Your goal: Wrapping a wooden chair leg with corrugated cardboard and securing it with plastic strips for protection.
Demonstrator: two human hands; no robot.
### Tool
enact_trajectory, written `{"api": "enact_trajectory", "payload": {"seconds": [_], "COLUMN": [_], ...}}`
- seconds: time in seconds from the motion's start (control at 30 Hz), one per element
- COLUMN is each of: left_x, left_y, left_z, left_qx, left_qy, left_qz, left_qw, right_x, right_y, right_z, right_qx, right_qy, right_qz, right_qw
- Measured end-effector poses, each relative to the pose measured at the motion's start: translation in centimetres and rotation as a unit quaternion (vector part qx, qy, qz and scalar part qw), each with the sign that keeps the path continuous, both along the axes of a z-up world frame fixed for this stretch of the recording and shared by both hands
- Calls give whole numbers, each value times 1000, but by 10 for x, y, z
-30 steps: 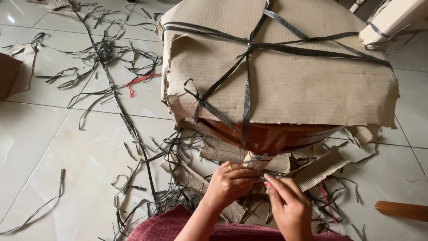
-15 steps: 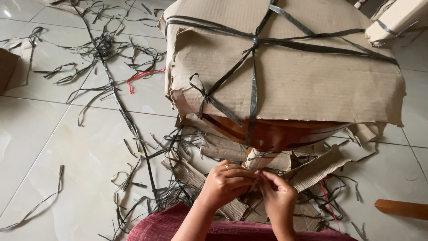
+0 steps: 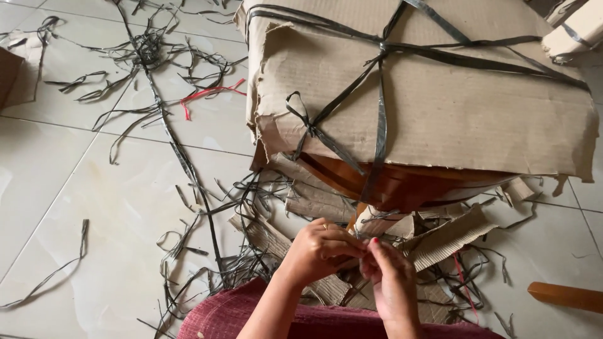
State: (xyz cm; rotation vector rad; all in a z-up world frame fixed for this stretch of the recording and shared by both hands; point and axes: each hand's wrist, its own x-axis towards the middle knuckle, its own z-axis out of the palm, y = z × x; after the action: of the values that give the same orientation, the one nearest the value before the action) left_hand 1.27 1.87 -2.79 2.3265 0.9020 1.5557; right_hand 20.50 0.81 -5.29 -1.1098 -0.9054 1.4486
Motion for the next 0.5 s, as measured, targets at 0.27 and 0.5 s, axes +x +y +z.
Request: {"api": "enact_trajectory", "payload": {"seconds": [0.27, 0.5], "left_x": [-7, -7], "left_y": [1, 6], "left_z": [3, -22], "left_qx": [-52, -298], "left_qy": [-81, -192], "left_qz": [-14, -9], "left_qw": [995, 935], "right_x": [-6, -7], "right_y": [-20, -16], "right_z": [27, -6], "right_qx": [170, 478], "right_qy": [-333, -360], "right_qz": [-78, -17], "right_qw": [924, 801]}}
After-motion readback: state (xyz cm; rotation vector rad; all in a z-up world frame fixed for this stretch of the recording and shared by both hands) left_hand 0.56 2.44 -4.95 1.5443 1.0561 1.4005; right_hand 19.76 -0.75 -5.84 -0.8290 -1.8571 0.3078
